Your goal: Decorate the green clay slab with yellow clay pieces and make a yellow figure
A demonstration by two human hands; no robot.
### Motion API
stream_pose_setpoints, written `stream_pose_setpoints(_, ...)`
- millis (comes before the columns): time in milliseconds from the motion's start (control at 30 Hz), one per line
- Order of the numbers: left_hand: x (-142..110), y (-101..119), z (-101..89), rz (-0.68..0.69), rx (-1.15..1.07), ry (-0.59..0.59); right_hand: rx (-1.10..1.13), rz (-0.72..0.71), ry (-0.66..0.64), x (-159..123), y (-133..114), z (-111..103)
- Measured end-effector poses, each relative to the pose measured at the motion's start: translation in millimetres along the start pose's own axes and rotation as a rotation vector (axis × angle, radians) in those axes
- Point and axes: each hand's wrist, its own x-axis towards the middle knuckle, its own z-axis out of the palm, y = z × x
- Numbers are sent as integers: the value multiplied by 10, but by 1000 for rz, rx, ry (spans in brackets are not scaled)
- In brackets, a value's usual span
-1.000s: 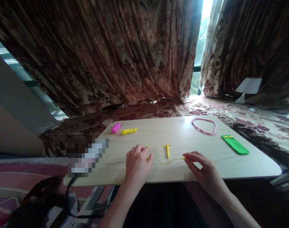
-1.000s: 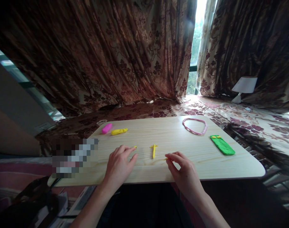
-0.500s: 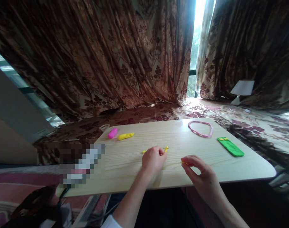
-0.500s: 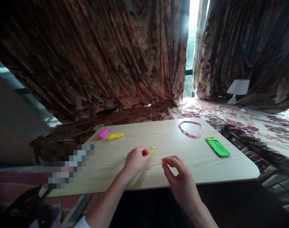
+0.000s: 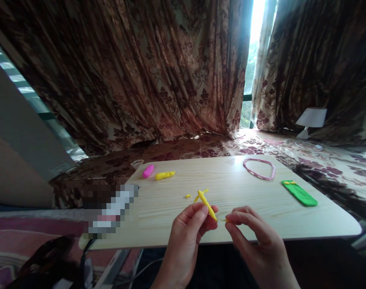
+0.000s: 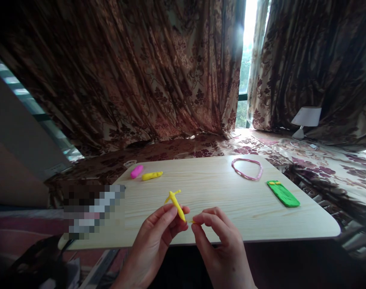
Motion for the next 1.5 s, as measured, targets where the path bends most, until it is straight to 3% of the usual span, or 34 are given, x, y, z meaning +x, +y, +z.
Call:
stream_pose_setpoints(500,14,-35,-10,28,-50,136,-13,40,70,-57,59,67)
stream_pose_setpoints(1033,0,-30,16,22,-32,95,19,29,111,-41,60,152)
stream_pose_setpoints(1500,-5,-18,67,22,-24,67,91,70,34,-10,10,197)
